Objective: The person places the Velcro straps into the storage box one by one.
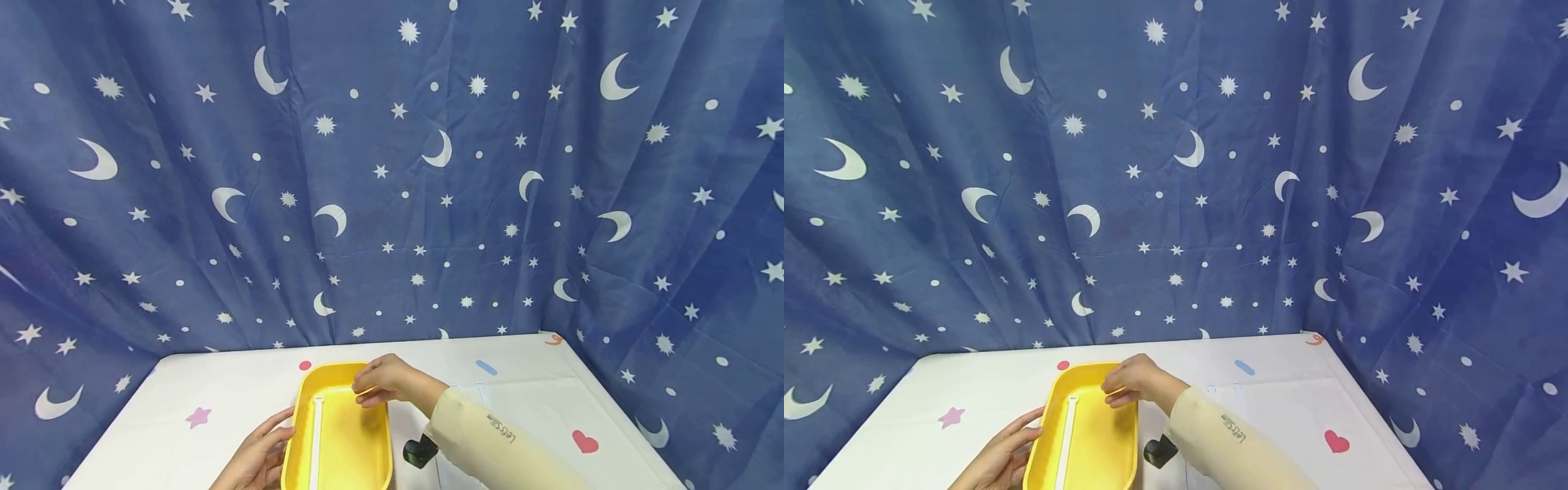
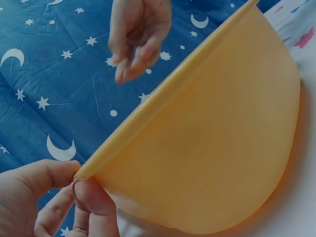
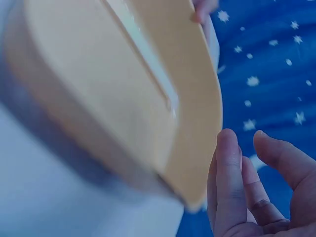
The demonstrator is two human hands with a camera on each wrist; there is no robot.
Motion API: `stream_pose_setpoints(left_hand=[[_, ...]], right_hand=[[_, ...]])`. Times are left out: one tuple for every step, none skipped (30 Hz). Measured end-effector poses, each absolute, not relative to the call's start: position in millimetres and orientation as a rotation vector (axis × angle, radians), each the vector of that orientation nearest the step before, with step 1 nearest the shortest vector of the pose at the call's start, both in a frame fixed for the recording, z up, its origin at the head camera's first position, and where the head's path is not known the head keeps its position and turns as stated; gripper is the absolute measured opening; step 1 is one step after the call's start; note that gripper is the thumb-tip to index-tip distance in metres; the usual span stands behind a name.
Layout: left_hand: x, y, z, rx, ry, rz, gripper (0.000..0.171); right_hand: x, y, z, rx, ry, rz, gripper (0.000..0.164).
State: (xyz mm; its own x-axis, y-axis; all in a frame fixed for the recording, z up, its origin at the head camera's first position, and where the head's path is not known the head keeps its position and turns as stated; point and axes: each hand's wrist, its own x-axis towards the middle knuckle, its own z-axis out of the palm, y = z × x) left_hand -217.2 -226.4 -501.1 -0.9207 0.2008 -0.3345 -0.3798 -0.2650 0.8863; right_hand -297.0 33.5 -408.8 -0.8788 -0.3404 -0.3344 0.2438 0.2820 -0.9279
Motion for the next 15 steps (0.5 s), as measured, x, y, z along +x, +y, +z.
stream_pose_setpoints(left_hand=[[-217, -226, -502, -0.217, 1.627, 2.234, 0.069], [-218, -226, -502, -0.214, 1.62, 2.235, 0.07], [-218, -226, -503, -0.215, 1.613, 2.238, 0.071], [-218, -226, -503, -0.215, 1.609, 2.239, 0.072], [-218, -226, -503, -0.217, 1.605, 2.241, 0.072], [-218, -226, -504, -0.218, 1.602, 2.243, 0.073], [-219, -225, -504, -0.218, 1.602, 2.243, 0.074], [-219, -225, -504, -0.218, 1.598, 2.243, 0.075], [-219, -225, -504, -0.217, 1.598, 2.242, 0.077], [-218, -225, -504, -0.215, 1.599, 2.239, 0.077], [-218, -226, -504, -0.212, 1.598, 2.237, 0.078], [-219, -226, -504, -0.212, 1.599, 2.237, 0.078], [-219, -226, -504, -0.213, 1.598, 2.237, 0.078], [-219, -225, -504, -0.212, 1.599, 2.233, 0.078], [-219, -225, -504, -0.215, 1.599, 2.231, 0.078]], right_hand=[[-298, 41, -406, -0.082, 2.083, -1.634, 0.015], [-299, 49, -403, -0.074, 2.09, -1.634, 0.016], [-300, 56, -401, -0.067, 2.092, -1.637, 0.018], [-300, 64, -399, -0.059, 2.094, -1.642, 0.021], [-301, 72, -397, -0.05, 2.097, -1.646, 0.023], [-301, 80, -395, -0.035, 2.107, -1.645, 0.024], [-301, 88, -394, -0.027, 2.11, -1.649, 0.026], [-302, 96, -393, -0.018, 2.115, -1.651, 0.028], [-302, 104, -393, -0.001, 2.119, -1.654, 0.028], [-302, 112, -392, 0.013, 2.121, -1.656, 0.029], [-302, 120, -393, 0.028, 2.124, -1.659, 0.028], [-302, 128, -393, 0.043, 2.123, -1.668, 0.029], [-301, 137, -394, 0.054, 2.122, -1.676, 0.03], [-300, 144, -394, 0.074, 2.128, -1.679, 0.03], [-299, 152, -396, 0.091, 2.134, -1.682, 0.031]])
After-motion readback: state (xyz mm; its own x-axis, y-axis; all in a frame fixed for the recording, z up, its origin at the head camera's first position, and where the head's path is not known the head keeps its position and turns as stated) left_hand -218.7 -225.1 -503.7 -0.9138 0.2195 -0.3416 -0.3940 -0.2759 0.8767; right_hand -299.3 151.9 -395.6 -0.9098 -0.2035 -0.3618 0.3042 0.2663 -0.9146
